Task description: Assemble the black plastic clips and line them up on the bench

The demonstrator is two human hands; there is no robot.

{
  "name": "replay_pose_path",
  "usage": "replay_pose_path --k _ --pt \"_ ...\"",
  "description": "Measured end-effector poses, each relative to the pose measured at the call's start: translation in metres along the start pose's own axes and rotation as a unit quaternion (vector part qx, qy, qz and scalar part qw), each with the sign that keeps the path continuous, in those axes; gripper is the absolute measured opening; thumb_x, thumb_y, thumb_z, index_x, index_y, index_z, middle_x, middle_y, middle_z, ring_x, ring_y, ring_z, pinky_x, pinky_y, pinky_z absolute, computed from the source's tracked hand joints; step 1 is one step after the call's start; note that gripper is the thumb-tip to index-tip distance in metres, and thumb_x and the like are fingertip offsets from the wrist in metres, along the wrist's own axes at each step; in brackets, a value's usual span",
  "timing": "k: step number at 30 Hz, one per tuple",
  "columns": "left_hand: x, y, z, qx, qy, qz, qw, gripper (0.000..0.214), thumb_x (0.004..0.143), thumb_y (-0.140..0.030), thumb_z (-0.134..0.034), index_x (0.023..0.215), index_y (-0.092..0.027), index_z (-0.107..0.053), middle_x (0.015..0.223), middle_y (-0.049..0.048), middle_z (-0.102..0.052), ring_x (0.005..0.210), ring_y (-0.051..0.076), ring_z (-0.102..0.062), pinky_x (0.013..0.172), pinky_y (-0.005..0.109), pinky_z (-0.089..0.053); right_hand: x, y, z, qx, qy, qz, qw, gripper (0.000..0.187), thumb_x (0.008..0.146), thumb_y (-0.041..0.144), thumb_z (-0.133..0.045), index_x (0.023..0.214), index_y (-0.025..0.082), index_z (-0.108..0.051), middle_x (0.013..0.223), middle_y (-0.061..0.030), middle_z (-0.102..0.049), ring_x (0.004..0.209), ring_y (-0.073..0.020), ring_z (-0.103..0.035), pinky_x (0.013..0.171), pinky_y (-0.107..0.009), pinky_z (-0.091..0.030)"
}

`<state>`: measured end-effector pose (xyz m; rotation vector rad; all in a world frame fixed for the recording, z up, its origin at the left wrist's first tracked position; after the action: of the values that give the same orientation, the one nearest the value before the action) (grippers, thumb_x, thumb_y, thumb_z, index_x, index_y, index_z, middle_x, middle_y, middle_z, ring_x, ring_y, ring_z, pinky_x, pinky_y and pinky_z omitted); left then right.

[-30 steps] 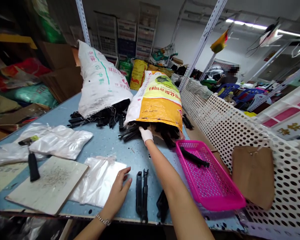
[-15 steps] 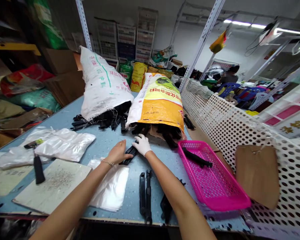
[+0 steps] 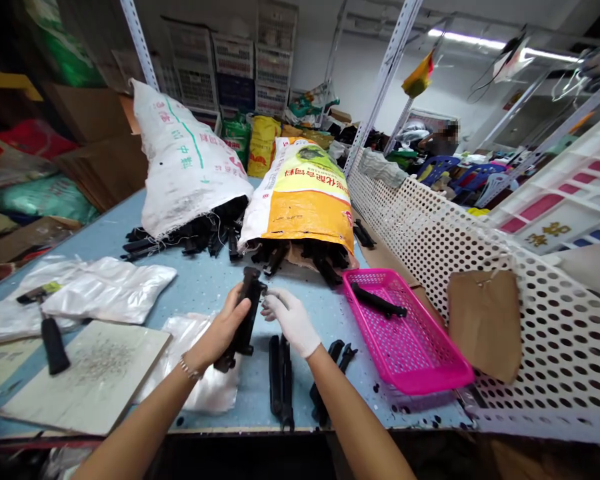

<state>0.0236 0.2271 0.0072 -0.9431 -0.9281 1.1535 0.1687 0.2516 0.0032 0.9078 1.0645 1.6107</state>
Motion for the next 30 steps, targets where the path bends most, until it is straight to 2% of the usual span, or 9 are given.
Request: replay_pose_path --k 3,8,13,16,18,20,23,26,30 --pt "-0.036 -0.010 0.006 -0.060 -0.011 0.008 0.998 0.054 0.099 -0.047 -0.039 0.148 -0.025 -0.029 0.154 0.0093 -0.038 0.143 0.026 -0.034 0.117 0.042 -0.027 -0.023 0.037 0.008 -0.137 0.008 0.109 0.985 0.026 0.098 0.040 -0.045 0.110 0.020 -0.057 0.101 -0.0077 -0.063 0.090 -0.0200 -0.062 0.081 -0.034 -0.050" --pt "-0.072 -0.015 0.002 -0.021 -0.005 0.021 1.000 0.063 0.098 -0.045 -0.046 0.152 -0.027 -0.019 0.156 0.0098 -0.035 0.141 0.029 -0.038 0.117 0.046 -0.028 -0.039 0.063 -0.002 -0.345 0.063 0.164 0.922 0.026 0.098 0.036 -0.040 0.085 0.019 -0.056 0.081 -0.0065 -0.056 0.075 -0.0194 -0.054 0.072 -0.032 -0.043" --pt "-0.090 -0.016 -0.003 0.047 0.004 0.020 0.999 0.066 0.097 -0.044 -0.046 0.153 -0.025 -0.017 0.155 0.0139 -0.036 0.137 0.033 -0.044 0.112 0.050 -0.034 -0.045 0.042 -0.019 -0.070 0.142 0.033 0.987 0.038 0.093 0.052 -0.040 0.070 0.023 -0.043 0.061 0.0036 -0.038 0.052 -0.0120 -0.036 0.054 -0.026 -0.036" --pt "-0.091 -0.018 0.001 0.094 0.007 0.020 0.995 0.067 0.096 -0.045 -0.047 0.153 -0.026 -0.016 0.155 0.0139 -0.037 0.134 0.034 -0.046 0.108 0.052 -0.037 -0.054 0.023 -0.037 0.063 0.228 -0.071 0.969 0.049 0.096 0.061 -0.019 0.072 0.024 -0.040 0.053 0.0097 -0.023 0.039 -0.0098 -0.020 0.041 -0.023 -0.027" --pt "-0.090 -0.017 0.005 0.076 0.019 0.032 0.996 0.064 0.097 -0.047 -0.045 0.152 -0.027 -0.019 0.149 0.0127 -0.044 0.128 0.032 -0.052 0.105 0.050 -0.040 -0.055 0.024 -0.035 0.036 0.237 -0.071 0.968 0.050 0.098 0.059 -0.018 0.078 0.022 -0.045 0.053 0.0092 -0.027 0.039 -0.0100 -0.026 0.042 -0.023 -0.029" --pt "-0.088 -0.017 0.009 0.034 0.026 0.047 0.998 0.060 0.098 -0.048 -0.043 0.150 -0.028 -0.022 0.145 0.0115 -0.049 0.125 0.030 -0.054 0.105 0.048 -0.040 -0.051 0.039 -0.019 -0.106 0.178 0.018 0.978 0.043 0.099 0.054 -0.030 0.090 0.019 -0.053 0.063 0.0030 -0.046 0.052 -0.0125 -0.044 0.053 -0.025 -0.038" --pt "-0.086 -0.019 0.010 -0.019 0.038 0.053 0.998 0.058 0.097 -0.049 -0.045 0.148 -0.028 -0.027 0.145 0.0096 -0.049 0.130 0.029 -0.050 0.109 0.045 -0.036 -0.053 0.069 -0.009 -0.370 0.131 0.188 0.900 0.034 0.100 0.044 -0.040 0.094 0.016 -0.058 0.083 -0.0077 -0.059 0.075 -0.0188 -0.055 0.067 -0.029 -0.041" --pt "-0.088 -0.019 0.005 -0.037 0.045 0.052 0.997 0.057 0.098 -0.048 -0.046 0.148 -0.028 -0.028 0.145 0.0081 -0.049 0.133 0.028 -0.047 0.111 0.042 -0.034 -0.053 0.072 -0.015 -0.467 0.166 0.227 0.838 0.037 0.102 0.041 -0.035 0.088 0.015 -0.058 0.080 -0.0087 -0.060 0.072 -0.0189 -0.055 0.065 -0.029 -0.039" --pt "-0.088 -0.012 0.002 -0.027 0.021 0.054 0.998 0.059 0.097 -0.048 -0.046 0.148 -0.027 -0.026 0.147 0.0094 -0.047 0.131 0.028 -0.048 0.111 0.043 -0.033 -0.044 0.054 -0.017 -0.325 0.169 0.106 0.925 0.040 0.104 0.039 -0.029 0.082 0.018 -0.055 0.069 -0.0014 -0.055 0.063 -0.0146 -0.052 0.060 -0.026 -0.038"
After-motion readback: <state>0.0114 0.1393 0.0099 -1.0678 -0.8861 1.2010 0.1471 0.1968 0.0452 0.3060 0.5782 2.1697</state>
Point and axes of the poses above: each hand's wrist, its own x-axis towards the middle knuckle, its own z-axis out of the back of the hand, y = z × x, the point moved 7 cm from there along x, towards the middle knuckle
